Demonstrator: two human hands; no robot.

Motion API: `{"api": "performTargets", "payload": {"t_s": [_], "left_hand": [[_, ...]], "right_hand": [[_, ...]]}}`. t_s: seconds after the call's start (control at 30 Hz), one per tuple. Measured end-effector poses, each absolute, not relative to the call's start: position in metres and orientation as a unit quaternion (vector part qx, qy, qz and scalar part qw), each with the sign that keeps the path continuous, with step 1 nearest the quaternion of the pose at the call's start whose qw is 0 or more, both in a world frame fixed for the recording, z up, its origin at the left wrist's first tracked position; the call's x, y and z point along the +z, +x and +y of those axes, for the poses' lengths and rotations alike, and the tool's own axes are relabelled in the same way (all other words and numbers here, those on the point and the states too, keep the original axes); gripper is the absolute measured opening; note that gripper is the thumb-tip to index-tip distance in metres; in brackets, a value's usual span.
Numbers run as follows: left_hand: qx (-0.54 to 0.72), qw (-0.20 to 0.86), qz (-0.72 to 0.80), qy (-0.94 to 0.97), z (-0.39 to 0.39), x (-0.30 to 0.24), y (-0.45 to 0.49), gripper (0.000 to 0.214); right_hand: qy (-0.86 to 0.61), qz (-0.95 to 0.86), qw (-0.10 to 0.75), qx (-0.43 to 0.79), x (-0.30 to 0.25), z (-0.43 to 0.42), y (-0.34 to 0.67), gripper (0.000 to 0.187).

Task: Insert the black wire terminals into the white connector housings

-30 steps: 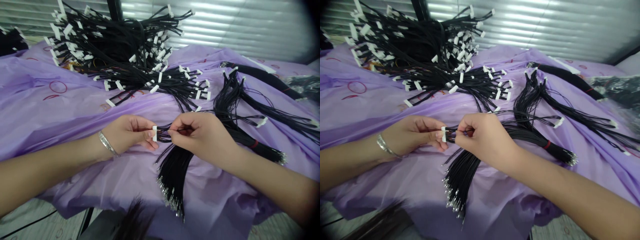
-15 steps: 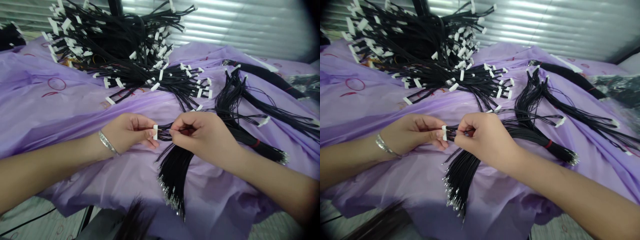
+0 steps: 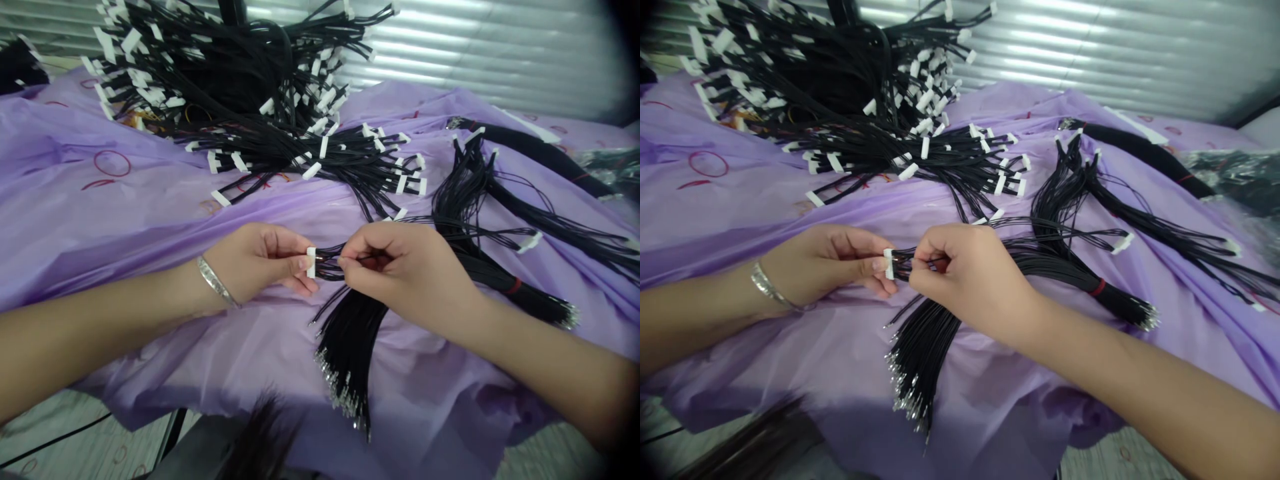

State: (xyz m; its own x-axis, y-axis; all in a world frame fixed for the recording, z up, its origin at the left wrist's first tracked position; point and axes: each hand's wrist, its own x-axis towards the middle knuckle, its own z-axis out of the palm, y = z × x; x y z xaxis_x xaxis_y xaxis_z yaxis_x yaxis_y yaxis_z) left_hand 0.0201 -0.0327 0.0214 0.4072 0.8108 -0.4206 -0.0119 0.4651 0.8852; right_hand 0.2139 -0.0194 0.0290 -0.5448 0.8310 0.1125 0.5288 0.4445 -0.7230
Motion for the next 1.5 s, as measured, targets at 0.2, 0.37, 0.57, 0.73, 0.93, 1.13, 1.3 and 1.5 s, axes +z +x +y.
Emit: {"api": "performTargets", "payload": {"t_s": [0.2,0.37,0.57,0.73,0.93,1.13,1.3,1.5], "left_hand": [[0.282,0.721,0.462,0.433,-0.032,0.019,0.02,0.01],[0.282,0.72,0.454,0.442,-0.032,0.016,0.019,0.009],[0.286,0.718,0.458,0.439,-0.032,0.014,0.019,0.005],[0.328,0.72,0.478,0.382,-0.03,0.014,0.02,0.005],[0.345,0.728,0.484,0.343,-0.027,0.017,0.019,0.009],[0.325,0.723,0.473,0.383,-0.028,0.016,0.017,0.005],[0.287,0.711,0.48,0.427,-0.031,0.015,0.017,0.006],[0.29,0.71,0.485,0.42,-0.032,0.014,0.018,0.008]], "right_hand": [[-0.41,-0.817,0.228,0.335,0.03,-0.019,0.214,0.011],[-0.408,-0.823,0.222,0.326,0.024,-0.019,0.211,0.011],[-0.368,-0.872,0.219,0.239,0.023,-0.021,0.213,0.012],[-0.262,-0.946,0.191,0.035,0.032,-0.028,0.225,0.013],[-0.201,-0.965,0.042,0.163,0.022,-0.023,0.222,0.015],[-0.272,-0.926,0.146,0.218,0.027,-0.025,0.221,0.01],[-0.228,-0.917,0.255,0.203,0.022,-0.019,0.223,0.009],[-0.299,-0.879,0.327,0.178,0.016,-0.016,0.219,0.006]]}}
